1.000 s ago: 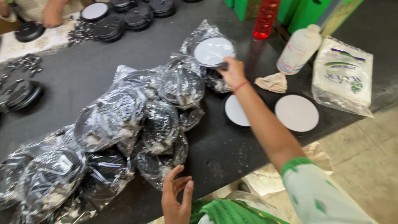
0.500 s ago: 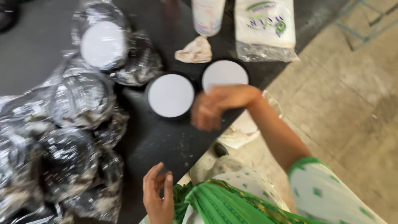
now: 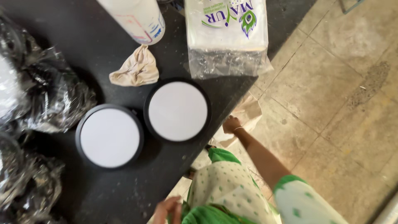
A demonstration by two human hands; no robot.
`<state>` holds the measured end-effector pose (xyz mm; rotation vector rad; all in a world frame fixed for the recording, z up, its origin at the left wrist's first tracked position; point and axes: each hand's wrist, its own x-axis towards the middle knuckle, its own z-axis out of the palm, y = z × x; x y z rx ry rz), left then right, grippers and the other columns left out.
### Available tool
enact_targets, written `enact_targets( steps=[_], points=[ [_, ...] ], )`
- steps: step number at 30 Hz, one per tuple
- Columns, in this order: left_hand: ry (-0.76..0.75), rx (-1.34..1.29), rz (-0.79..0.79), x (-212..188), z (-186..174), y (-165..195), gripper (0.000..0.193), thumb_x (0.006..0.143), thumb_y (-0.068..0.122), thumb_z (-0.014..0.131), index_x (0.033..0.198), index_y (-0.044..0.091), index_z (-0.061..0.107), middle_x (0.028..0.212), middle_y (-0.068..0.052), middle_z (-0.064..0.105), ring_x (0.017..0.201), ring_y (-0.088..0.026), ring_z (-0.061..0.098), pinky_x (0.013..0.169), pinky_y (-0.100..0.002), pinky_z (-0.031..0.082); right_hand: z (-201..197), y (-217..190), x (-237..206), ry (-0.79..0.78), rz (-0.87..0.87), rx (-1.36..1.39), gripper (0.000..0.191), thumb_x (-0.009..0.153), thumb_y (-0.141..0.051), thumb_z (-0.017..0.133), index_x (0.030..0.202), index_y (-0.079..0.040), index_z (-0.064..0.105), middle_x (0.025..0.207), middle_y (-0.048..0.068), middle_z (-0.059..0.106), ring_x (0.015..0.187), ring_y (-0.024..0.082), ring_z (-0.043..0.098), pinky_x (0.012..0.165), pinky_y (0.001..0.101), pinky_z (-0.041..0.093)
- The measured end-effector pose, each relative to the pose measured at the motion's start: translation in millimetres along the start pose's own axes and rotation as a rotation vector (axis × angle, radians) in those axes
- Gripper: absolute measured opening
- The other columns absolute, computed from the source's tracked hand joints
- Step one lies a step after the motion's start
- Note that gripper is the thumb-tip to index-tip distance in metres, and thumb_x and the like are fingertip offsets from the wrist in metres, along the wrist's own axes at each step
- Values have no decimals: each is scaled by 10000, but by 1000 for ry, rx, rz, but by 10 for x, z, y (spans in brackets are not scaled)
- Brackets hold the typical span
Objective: The person wraps individual round light fixtures in clear plastic bags. They pick up a fixture, place it in a bag, seal the bag, and set it aside. The person occasionally wipes the fixture surface with a cloth before wrapping.
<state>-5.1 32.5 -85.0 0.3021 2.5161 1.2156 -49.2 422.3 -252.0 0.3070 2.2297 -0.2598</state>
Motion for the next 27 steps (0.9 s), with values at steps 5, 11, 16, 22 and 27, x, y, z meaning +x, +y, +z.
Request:
enact_targets(
  steps=[5,11,16,22,27],
  points=[
    [-221,-24,-29,-275,552,-539,242,834,-54,690,1051,41,740,923,-100,761,793,-176,775,733,-291,611,46,-87,409,84,-5,142,281,877,-158,678,1122,-53,766,1232,157,723,1098,291,686,943,377,553],
    [-200,-67,17,-274,550,-539,279,804,-74,698,1043,60,752,923,-104,771,810,-205,793,751,-308,620,76,279,292,411,-74,642,316,852,-105,744,1157,-27,715,1155,146,732,1031,283,694,889,376,551],
    [-188,-132,63,-7,381,330,280,794,-74,695,1040,50,747,933,-118,768,864,-238,799,784,-325,610,79,817,-720,721,-93,1044,166,865,-104,785,954,-3,688,973,85,750,915,203,731,829,314,580],
    [-414,-227,118,452,440,1275,547,897,204,745,1375,28,546,1310,-176,639,1207,-303,642,980,-395,519,-109,925,-2167,724,-185,1621,266,865,28,727,1052,-49,555,946,29,632,926,133,654,848,294,541],
    [-559,-435,-53,600,790,1412,963,797,325,878,1524,35,317,1498,-149,462,1393,-252,474,1128,-390,395,-120,583,-2960,715,-444,1747,249,884,91,673,1047,-65,568,991,36,629,975,149,651,967,346,549]
  ],
)
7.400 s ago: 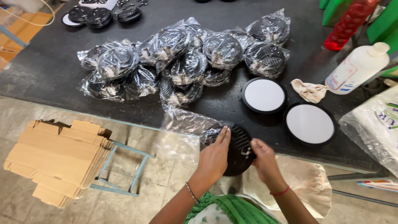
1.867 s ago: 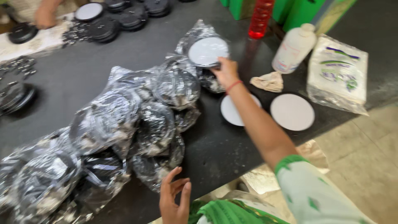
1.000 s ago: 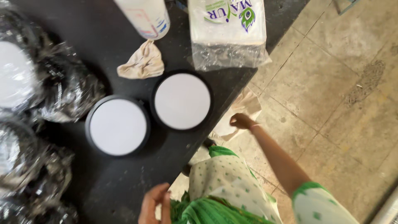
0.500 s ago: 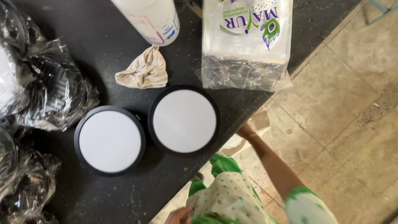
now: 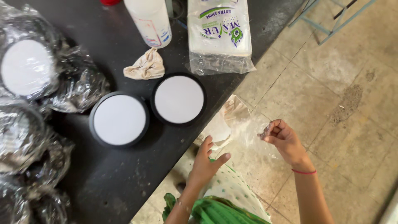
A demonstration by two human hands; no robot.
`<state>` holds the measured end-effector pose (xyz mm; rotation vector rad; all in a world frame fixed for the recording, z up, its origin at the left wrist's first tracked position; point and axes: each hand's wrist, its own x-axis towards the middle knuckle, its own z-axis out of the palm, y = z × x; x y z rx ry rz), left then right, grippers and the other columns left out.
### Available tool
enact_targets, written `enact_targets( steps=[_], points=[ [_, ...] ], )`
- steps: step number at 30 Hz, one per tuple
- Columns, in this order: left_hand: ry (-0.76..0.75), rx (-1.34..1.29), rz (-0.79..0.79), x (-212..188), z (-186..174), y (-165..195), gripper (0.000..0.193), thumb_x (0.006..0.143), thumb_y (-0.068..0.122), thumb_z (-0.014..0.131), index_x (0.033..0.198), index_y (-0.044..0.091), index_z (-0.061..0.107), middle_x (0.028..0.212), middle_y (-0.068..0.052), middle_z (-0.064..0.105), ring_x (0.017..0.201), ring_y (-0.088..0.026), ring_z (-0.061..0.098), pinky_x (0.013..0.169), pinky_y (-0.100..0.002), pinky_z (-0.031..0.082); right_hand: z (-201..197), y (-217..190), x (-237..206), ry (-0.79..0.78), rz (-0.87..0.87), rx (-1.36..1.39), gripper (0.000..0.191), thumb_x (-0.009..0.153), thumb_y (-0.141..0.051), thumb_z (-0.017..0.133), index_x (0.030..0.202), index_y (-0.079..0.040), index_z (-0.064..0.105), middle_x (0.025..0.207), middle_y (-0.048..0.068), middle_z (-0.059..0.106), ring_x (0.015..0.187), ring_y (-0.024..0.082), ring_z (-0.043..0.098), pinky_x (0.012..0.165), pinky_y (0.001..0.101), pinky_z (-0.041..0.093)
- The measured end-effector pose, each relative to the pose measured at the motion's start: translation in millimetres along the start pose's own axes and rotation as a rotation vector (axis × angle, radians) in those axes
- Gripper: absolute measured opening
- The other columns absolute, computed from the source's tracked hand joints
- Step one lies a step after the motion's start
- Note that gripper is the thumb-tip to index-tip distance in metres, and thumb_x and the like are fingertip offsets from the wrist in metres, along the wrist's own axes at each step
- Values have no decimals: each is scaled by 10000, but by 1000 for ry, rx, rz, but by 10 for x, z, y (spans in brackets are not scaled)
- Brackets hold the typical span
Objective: The person wraps individual round light fixtures in clear plastic bags. They pick up a fixture, place it in a bag, seal the bag, and set it aside. The person occasionally wipes the fixture surface with a cloth before wrapping.
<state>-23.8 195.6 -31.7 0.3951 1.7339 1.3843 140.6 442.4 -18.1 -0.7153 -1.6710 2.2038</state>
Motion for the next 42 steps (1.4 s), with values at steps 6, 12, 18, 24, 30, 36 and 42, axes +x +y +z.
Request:
enact_targets(
  steps=[6,12,18,24,30,36,42],
  points=[
    [-70,-386,71,-141,-72,-481,510,874,174,762,1330,34,579,1279,-88,655,1173,-171,598,997,-339,477,370,37,-422,-128,1,230,160,908,4,651,1049,-66,623,962,27,634,883,156,661,855,378,581],
    [293,-551,191,-865,-1143,-833,169,932,68,729,919,60,560,758,-38,657,622,-110,613,583,-269,511,811,364,-193,30,-17,208,73,1103,-34,649,1069,-69,594,984,25,617,740,114,543,592,245,420],
    [481,-588,72,-1699,-1701,-993,145,916,93,710,973,97,577,690,-22,630,520,-62,531,450,-217,404,1924,368,-157,-693,153,-32,331,982,-123,572,1275,9,649,1341,132,672,1175,215,656,1028,365,536],
    [488,-475,-43,-2036,-1821,-1027,164,935,178,728,950,76,601,593,4,539,445,-62,468,378,-235,340,3103,316,-120,-1209,-222,-506,407,1037,-228,604,1387,-27,659,1529,137,609,1384,240,591,1146,383,474],
    [754,-390,-63,-2277,-2105,-1092,302,975,339,673,875,63,605,506,-4,496,379,-88,407,357,-254,304,3491,509,204,-1155,-439,-568,783,865,-291,761,1504,0,414,1693,130,152,1400,252,454,1049,361,505],
    [833,-229,-44,-2302,-2132,-1179,361,982,363,662,799,56,617,518,4,568,428,-67,453,399,-257,337,3430,495,144,-1053,166,-1040,536,931,-250,703,1467,-227,678,1413,122,640,1077,372,657,861,375,582],
    [634,-204,-84,-2211,-2106,-1191,281,919,301,755,811,60,659,518,11,524,433,-67,457,409,-254,337,3774,442,181,-1500,-618,-784,505,983,-174,599,1488,-166,586,1614,101,493,1469,308,480,1219,439,376]
  ],
)
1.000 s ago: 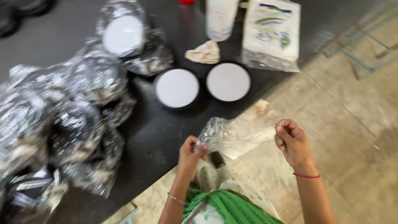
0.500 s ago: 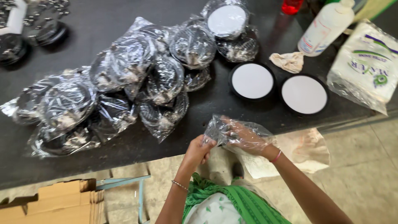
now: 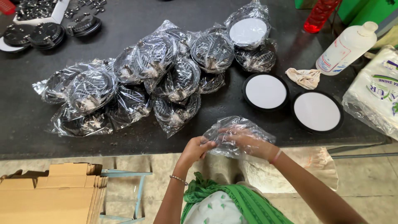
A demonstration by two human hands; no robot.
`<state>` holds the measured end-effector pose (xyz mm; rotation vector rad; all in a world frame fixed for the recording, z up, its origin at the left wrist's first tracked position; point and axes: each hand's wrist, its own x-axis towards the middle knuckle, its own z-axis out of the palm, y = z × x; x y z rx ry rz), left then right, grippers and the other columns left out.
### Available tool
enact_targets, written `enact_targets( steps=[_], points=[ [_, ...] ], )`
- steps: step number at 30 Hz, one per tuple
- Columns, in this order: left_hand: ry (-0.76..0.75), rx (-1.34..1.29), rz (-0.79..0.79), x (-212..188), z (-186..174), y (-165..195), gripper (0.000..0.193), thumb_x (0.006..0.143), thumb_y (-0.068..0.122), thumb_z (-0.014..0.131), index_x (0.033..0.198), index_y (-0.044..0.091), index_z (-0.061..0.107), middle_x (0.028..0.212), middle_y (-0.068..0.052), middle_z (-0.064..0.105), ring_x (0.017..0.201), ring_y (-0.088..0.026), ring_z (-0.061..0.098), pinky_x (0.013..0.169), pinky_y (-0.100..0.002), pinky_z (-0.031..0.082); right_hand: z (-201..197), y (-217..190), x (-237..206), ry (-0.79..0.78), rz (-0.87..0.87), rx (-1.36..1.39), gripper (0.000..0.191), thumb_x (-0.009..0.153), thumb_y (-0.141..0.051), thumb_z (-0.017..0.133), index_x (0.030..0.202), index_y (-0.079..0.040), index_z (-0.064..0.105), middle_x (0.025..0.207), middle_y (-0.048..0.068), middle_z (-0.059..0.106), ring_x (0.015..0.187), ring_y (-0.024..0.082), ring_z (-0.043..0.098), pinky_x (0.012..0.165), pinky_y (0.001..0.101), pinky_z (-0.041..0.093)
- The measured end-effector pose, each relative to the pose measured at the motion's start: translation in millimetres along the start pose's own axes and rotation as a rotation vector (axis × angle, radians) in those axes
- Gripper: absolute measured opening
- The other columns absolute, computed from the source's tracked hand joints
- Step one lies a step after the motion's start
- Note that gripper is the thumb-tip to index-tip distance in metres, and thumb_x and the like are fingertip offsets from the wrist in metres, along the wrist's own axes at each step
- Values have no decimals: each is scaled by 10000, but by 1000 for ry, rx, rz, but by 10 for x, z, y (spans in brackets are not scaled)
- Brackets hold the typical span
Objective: The person wraps individual round light fixtures in clear plastic bags. They pick up a fixture, place it in a bag, seal the bag, and set it aside. The person occasionally wipes the fixture surface with a cloth before wrapping.
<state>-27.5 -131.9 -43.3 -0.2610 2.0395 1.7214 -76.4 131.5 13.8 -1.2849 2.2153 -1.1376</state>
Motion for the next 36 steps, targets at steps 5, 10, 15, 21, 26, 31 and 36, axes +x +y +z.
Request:
enact_targets(
  steps=[5,10,15,21,26,31,36],
  points=[
    [63,-23,-47,15,-51,-5,315,872,306,805,789,42,655,517,11,545,424,-79,481,392,-263,341,152,166,431,16,101,-423,953,877,-541,661,1602,-122,204,1655,148,222,1488,377,261,1194,501,219],
    [344,-3,-24,-145,-120,96,356,882,339,789,765,21,679,480,-3,583,409,-117,496,411,-313,385,252,382,501,6,287,-565,1011,827,-622,681,1612,-159,243,1697,131,174,1489,374,227,1205,484,198],
    [912,641,252,-322,149,299,311,843,280,720,1011,24,666,1003,-147,693,927,-329,644,842,-420,505,133,563,110,123,133,-536,860,915,-565,638,1591,-113,360,1637,204,274,1500,390,288,1218,464,252],
    [353,634,655,342,566,483,591,1092,443,479,1544,66,421,1632,-153,402,1519,-343,339,1230,-444,279,66,580,39,131,91,-585,857,883,-603,661,1548,-139,383,1585,177,350,1491,379,300,1216,509,239],
    [433,1050,563,616,556,270,727,1021,605,372,1577,137,386,1667,-91,297,1542,-279,225,1239,-513,91,-101,394,-614,140,214,-646,850,791,-473,690,1540,-180,416,1610,220,262,1473,408,246,1168,533,243],
    [434,1054,488,554,604,332,807,991,675,377,1580,123,367,1677,-100,265,1553,-276,197,1251,-517,63,-269,64,-1464,161,625,-845,671,813,-366,723,1410,-90,593,1488,248,458,1367,469,403,1126,617,300],
    [504,1108,495,318,1212,826,1015,934,743,476,1528,-58,289,1627,-305,180,1541,-398,143,1207,-568,10,-645,-17,-1578,424,702,-665,243,939,-263,640,1079,-90,738,1324,83,673,1222,277,605,1043,424,476]
  ],
)
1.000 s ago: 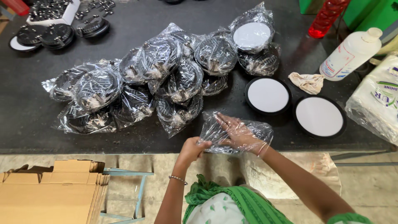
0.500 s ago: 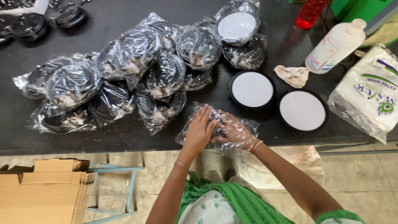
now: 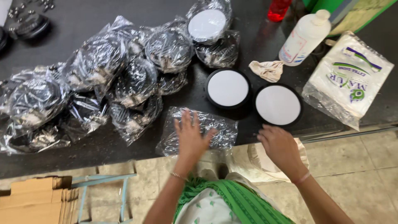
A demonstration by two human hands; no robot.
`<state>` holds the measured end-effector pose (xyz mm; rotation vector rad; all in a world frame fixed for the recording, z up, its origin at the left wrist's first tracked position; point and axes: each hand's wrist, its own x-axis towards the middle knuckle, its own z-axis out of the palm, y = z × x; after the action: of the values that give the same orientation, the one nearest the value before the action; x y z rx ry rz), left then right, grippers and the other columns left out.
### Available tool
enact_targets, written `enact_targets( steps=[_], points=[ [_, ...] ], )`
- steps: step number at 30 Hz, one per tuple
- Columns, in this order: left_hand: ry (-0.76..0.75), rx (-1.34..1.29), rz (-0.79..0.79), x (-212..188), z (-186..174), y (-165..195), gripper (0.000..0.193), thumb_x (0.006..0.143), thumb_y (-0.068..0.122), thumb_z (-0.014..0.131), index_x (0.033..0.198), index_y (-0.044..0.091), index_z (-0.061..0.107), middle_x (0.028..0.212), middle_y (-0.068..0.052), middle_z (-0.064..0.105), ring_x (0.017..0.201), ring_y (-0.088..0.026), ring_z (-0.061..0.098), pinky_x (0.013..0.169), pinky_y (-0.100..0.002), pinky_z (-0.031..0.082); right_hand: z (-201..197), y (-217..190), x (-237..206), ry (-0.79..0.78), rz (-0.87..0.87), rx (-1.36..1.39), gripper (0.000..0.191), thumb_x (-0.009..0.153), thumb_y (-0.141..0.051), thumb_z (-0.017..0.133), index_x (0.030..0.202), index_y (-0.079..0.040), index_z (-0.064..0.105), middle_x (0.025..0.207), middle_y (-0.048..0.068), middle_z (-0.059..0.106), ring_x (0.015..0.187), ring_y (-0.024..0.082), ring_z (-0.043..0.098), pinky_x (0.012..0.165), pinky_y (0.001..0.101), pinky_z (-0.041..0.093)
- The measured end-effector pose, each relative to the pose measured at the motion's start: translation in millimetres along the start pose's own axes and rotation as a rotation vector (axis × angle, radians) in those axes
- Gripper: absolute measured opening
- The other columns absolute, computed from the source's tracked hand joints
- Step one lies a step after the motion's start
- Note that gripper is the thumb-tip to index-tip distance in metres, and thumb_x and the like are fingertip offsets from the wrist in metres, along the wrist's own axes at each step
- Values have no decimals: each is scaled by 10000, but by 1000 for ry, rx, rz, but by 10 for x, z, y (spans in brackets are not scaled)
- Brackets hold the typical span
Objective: The person wraps individual round light fixtures in clear plastic bags. They pick up a fixture, place it in a bag, seal the bag, and set it aside. The person occasionally wipes the fixture surface with a cloth before wrapping.
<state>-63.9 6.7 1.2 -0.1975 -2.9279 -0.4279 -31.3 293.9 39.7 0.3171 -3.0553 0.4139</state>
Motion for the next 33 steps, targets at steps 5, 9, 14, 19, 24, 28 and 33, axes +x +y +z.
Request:
enact_targets(
  steps=[5,9,14,19,24,28,33],
  points=[
    [-219,-318,38,-400,21,959,983,775,289,715,1528,-102,220,1586,-419,175,1509,-541,103,1145,-594,-15,113,-58,617,268,-293,26,440,868,-107,631,1302,-39,645,1392,115,615,1290,310,553,1080,419,439],
    [12,-66,69,-385,157,895,754,796,20,606,1495,-102,354,1537,-332,381,1491,-450,297,1227,-572,125,282,-55,1142,227,-481,-177,557,852,-7,588,1405,-68,559,1490,96,554,1388,291,501,1167,447,369],
    [118,-286,-3,-449,132,530,697,752,-32,555,1432,-122,435,1463,-291,509,1425,-391,437,1203,-508,268,290,30,1368,83,-573,-192,659,811,29,576,1458,-72,505,1527,97,511,1396,261,469,1167,471,332],
    [242,-475,-127,-381,-22,320,393,1009,104,544,1374,-40,572,1409,-224,608,1328,-377,550,1118,-450,417,108,-77,1448,226,-548,22,456,857,15,580,1297,-78,656,1314,111,684,1177,295,655,1028,427,505],
    [274,-530,-168,-244,-154,311,341,1016,160,566,1310,12,656,1374,-172,646,1292,-369,589,1049,-446,475,-290,60,1403,404,-108,410,163,1054,-157,664,1128,-39,748,971,194,719,814,348,701,720,390,527],
    [264,-525,-194,-155,-216,394,328,1015,179,567,1277,12,672,1348,-161,668,1265,-373,606,1018,-448,497,-441,490,903,205,27,845,234,1111,-199,631,1122,21,710,938,48,678,889,72,558,790,241,479],
    [235,-511,-177,-90,-228,568,323,1028,195,551,1261,14,681,1327,-183,673,1258,-370,613,1025,-451,499,60,567,354,-38,331,1309,285,1036,-202,603,1117,45,721,917,-31,718,815,43,609,760,211,492]
  ],
)
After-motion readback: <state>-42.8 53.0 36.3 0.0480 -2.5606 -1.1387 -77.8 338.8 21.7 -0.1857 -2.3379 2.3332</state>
